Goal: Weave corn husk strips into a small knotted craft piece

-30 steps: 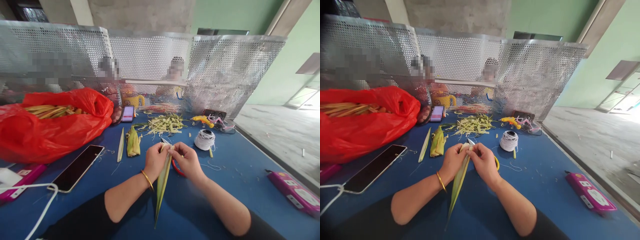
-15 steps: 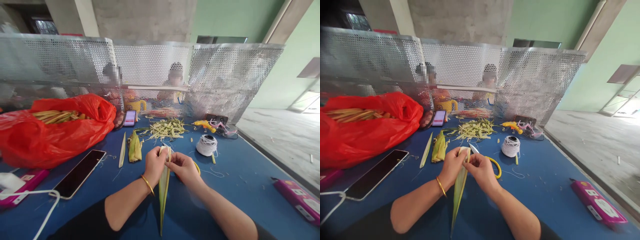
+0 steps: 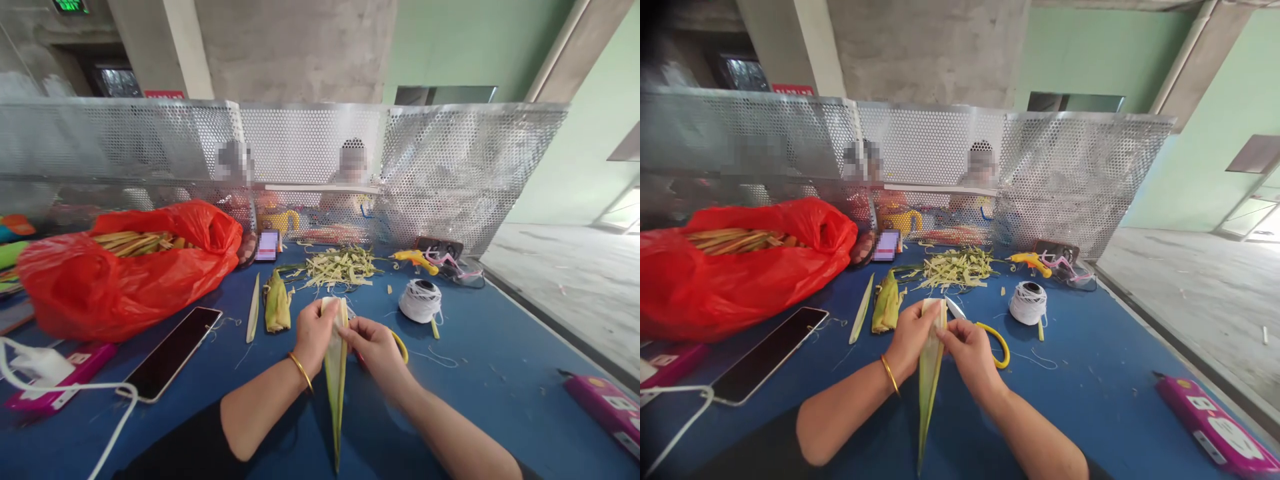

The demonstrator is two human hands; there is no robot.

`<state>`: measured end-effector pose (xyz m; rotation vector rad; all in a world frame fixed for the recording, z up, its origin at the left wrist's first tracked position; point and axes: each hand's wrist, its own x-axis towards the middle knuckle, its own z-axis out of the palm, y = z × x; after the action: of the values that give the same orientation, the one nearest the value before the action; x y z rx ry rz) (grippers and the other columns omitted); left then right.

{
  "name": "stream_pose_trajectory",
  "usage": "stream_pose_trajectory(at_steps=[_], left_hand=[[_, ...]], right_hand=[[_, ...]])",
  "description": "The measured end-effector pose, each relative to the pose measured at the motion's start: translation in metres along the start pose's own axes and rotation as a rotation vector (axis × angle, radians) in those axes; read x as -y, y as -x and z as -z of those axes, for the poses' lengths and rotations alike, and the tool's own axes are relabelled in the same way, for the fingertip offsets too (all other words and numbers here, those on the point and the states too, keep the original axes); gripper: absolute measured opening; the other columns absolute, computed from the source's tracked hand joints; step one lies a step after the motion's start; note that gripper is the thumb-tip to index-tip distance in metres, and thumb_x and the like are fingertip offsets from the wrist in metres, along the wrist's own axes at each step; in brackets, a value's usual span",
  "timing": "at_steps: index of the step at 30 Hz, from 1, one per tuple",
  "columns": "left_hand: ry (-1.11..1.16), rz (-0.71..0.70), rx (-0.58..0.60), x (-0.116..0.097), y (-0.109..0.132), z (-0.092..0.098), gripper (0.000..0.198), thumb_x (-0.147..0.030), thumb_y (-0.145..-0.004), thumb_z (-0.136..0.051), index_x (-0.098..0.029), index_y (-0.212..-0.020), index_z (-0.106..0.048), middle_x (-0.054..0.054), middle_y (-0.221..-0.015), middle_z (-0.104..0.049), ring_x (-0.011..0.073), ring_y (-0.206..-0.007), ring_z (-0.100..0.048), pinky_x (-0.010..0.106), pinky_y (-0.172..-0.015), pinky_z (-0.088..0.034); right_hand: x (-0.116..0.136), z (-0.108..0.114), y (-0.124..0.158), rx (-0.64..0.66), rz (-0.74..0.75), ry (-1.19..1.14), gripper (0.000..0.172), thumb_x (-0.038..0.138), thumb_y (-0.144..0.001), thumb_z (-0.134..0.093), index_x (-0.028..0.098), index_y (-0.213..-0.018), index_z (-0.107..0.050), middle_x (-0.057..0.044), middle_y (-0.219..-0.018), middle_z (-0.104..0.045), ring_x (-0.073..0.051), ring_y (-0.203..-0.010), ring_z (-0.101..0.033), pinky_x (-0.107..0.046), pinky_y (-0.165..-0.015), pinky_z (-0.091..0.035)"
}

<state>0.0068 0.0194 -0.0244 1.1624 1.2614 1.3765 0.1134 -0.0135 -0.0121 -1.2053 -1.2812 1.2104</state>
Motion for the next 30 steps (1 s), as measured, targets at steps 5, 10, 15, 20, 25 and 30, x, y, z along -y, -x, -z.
stream_pose_trajectory(at_steps=[5,10,15,20,25,30], left_hand=[[-0.045,0.042,0.109,-0.004,0.011,-0.003,0.029,-0.044,-0.070,-0.057,-0.017,-0.059,-0.055,-0.003,-0.055,-0.050,0.0110,-0.054,-0.041,0.023,-0.051,-0.032],[-0.236,-0.120,0.092,-0.003,0.014,-0.003,0.030,-0.038,-0.075,-0.052,-0.018,-0.053,-0.050,-0.004,-0.051,-0.047,0.0115,-0.054,-0.040,0.024,-0.052,-0.030],[-0.341,-0.152,0.075,-0.004,0.010,0.000,0.032,-0.038,-0.077,-0.050,-0.020,-0.051,-0.044,-0.005,-0.049,-0.045,0.0115,-0.052,-0.041,0.024,-0.051,-0.027],[-0.388,-0.144,0.061,-0.005,0.008,0.002,0.027,-0.031,-0.079,-0.048,-0.019,-0.055,-0.047,-0.003,-0.053,-0.048,0.0123,-0.055,-0.043,0.024,-0.053,-0.027],[-0.446,-0.189,0.030,-0.005,0.004,0.003,0.032,-0.034,-0.079,-0.050,-0.020,-0.051,-0.040,-0.004,-0.049,-0.041,0.0115,-0.051,-0.037,0.025,-0.053,-0.024],[-0.425,-0.180,-0.010,-0.002,-0.006,0.005,0.029,-0.037,-0.078,-0.050,-0.020,-0.054,-0.047,-0.004,-0.051,-0.043,0.0115,-0.052,-0.037,0.025,-0.052,-0.024]], right_hand=[[-0.011,0.007,-0.008,-0.145,0.106,-0.029,0.036,0.050,-0.062,-0.068,0.018,-0.056,-0.052,0.004,-0.052,-0.045,-0.009,-0.051,-0.037,-0.024,-0.050,-0.029],[-0.013,0.005,-0.006,-0.225,0.270,0.055,0.027,0.040,-0.070,-0.063,0.019,-0.058,-0.050,0.005,-0.054,-0.042,-0.010,-0.054,-0.036,-0.023,-0.051,-0.031],[-0.007,0.005,0.000,-0.257,0.466,0.231,0.022,0.031,-0.077,-0.058,0.020,-0.059,-0.049,0.004,-0.059,-0.044,-0.010,-0.057,-0.038,-0.023,-0.054,-0.033],[-0.009,0.003,-0.001,-0.133,0.345,0.175,0.014,0.032,-0.073,-0.062,0.019,-0.072,-0.057,0.005,-0.060,-0.050,-0.010,-0.056,-0.043,-0.022,-0.053,-0.037],[-0.012,0.002,0.002,-0.151,0.392,0.237,0.018,0.030,-0.078,-0.058,0.019,-0.065,-0.052,0.005,-0.056,-0.048,-0.009,-0.052,-0.041,-0.022,-0.050,-0.036],[-0.003,0.004,0.017,-0.137,0.737,0.403,0.009,0.020,-0.085,-0.055,0.020,-0.076,-0.060,-0.001,-0.071,-0.063,-0.014,-0.066,-0.058,-0.025,-0.062,-0.046]])
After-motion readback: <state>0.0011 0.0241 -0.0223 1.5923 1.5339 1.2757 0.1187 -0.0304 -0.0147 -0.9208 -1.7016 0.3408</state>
